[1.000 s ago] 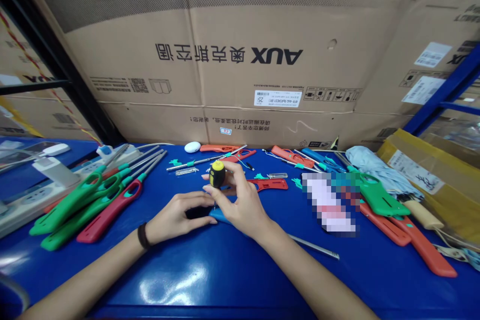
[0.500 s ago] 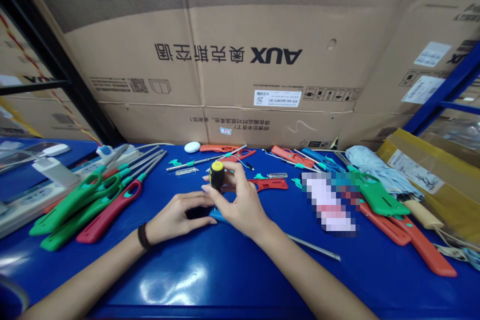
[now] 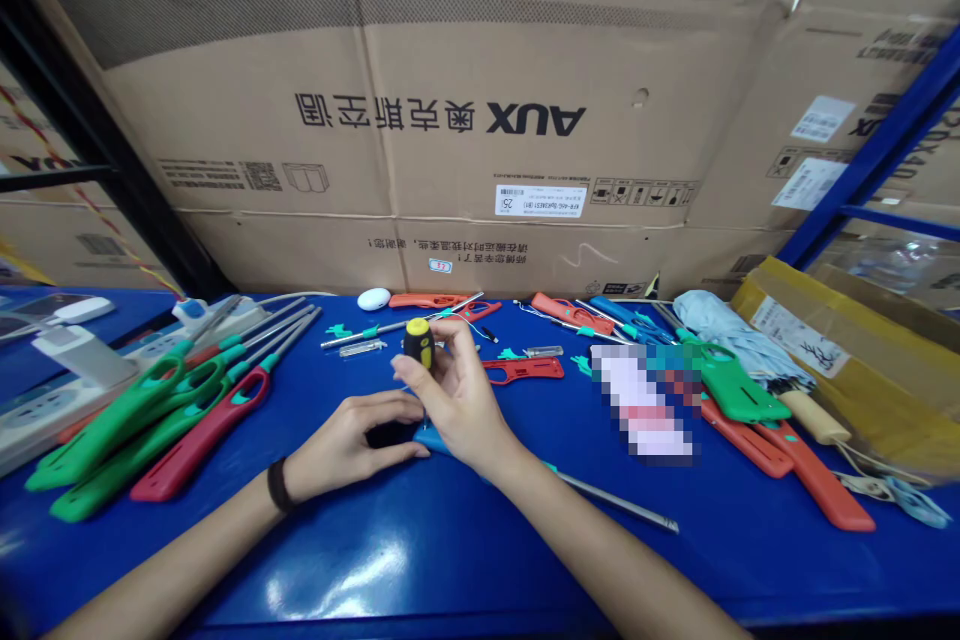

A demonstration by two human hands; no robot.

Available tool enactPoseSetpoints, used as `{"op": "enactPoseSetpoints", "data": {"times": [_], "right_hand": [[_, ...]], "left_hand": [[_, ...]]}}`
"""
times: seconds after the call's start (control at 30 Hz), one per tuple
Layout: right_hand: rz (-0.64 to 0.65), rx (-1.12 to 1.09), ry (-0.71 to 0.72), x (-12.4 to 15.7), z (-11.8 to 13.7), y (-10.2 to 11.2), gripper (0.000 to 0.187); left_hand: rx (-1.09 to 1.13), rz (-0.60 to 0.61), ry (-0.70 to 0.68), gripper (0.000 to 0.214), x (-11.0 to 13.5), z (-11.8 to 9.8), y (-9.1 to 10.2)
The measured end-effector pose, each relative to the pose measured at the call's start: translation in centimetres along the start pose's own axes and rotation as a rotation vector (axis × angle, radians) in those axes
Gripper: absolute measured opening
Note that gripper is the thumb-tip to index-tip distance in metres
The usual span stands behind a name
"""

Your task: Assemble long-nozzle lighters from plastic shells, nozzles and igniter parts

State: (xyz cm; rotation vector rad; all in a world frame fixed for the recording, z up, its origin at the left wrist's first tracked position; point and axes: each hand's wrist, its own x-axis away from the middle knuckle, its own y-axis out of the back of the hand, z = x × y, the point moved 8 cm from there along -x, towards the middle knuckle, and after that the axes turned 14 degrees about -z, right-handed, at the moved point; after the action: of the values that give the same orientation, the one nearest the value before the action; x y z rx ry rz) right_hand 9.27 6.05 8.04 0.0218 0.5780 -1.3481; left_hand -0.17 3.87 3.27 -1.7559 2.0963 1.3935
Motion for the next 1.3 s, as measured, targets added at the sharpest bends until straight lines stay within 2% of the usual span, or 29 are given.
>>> {"op": "enactPoseSetpoints", "data": {"times": [0.07, 0.17, 0.27, 0.33, 0.43, 0.47, 0.53, 0.63, 0.7, 0.8, 0.9, 0.97, 1.03, 1.13, 1.17, 1.2, 1.3], "right_hand": [[-0.022, -0.019, 0.004, 0.0, 0.2, 0.0, 0.03], [0.022, -0.074, -0.051, 0.1, -0.2, -0.4, 0.02], [0.086, -0.144, -0.122, 0.4, -0.5, -0.9, 0.03], [0.079, -0.136, -0.11, 0.4, -0.2, -0.9, 0.023], [0.023, -0.106, -0.058, 0.4, 0.4, -0.5, 0.035], [0.013, -0.095, -0.044, 0.4, 0.6, -0.4, 0.034], [0.03, -0.075, -0.032, 0.5, 0.9, -0.4, 0.022], [0.087, -0.049, -0.072, 0.7, 0.8, -0.8, 0.027], [0.102, -0.065, -0.084, 0.8, 0.8, -1.0, 0.021], [0.073, -0.094, -0.039, 0.9, 1.3, -0.8, 0.032], [0.1, -0.089, -0.055, 1.0, 1.3, -0.9, 0.021], [0.139, -0.075, -0.08, 1.1, 1.3, -1.1, 0.027], [0.134, -0.085, -0.074, 1.1, 1.4, -1.0, 0.016], [0.085, -0.127, -0.026, 1.1, 2.0, -0.5, 0.027], [0.084, -0.119, -0.022, 1.1, 2.0, -0.5, 0.024], [0.096, -0.097, -0.028, 1.2, 2.0, -0.6, 0.018], [0.152, -0.039, -0.063, 1.5, 1.8, -1.1, 0.027]], "left_hand": [[0.015, 0.002, 0.003, 0.027, 0.0, -0.2, -0.2], [0.031, 0.009, 0.003, 0.028, -0.1, -0.6, -0.4], [0.038, 0.008, 0.007, 0.028, -0.1, -0.7, -0.5], [0.039, 0.001, 0.012, 0.027, -0.1, -0.7, -0.5], [0.039, 0.007, 0.025, 0.027, -0.2, -0.7, -0.5], [0.04, 0.012, 0.029, 0.027, -0.2, -0.7, -0.5], [0.038, 0.016, 0.033, 0.029, -0.2, -0.7, -0.5], [0.026, 0.01, 0.035, 0.031, -0.1, -0.5, -0.5], [0.012, 0.008, 0.034, 0.031, -0.1, -0.4, -0.5], [0.007, 0.013, 0.028, 0.03, 0.0, -0.4, -0.6], [0.012, 0.01, 0.03, 0.031, -0.1, -0.4, -0.5], [0.011, 0.005, 0.031, 0.03, -0.2, -0.5, -0.5], [0.009, 0.004, 0.027, 0.029, -0.2, -0.6, -0.5], [0.015, 0.003, 0.022, 0.028, -0.1, -0.6, -0.5], [0.018, 0.0, 0.022, 0.029, 0.0, -0.6, -0.5], [0.019, -0.004, 0.024, 0.029, 0.0, -0.5, -0.5], [0.004, -0.016, 0.027, 0.028, 0.0, -0.4, -0.5]]}}
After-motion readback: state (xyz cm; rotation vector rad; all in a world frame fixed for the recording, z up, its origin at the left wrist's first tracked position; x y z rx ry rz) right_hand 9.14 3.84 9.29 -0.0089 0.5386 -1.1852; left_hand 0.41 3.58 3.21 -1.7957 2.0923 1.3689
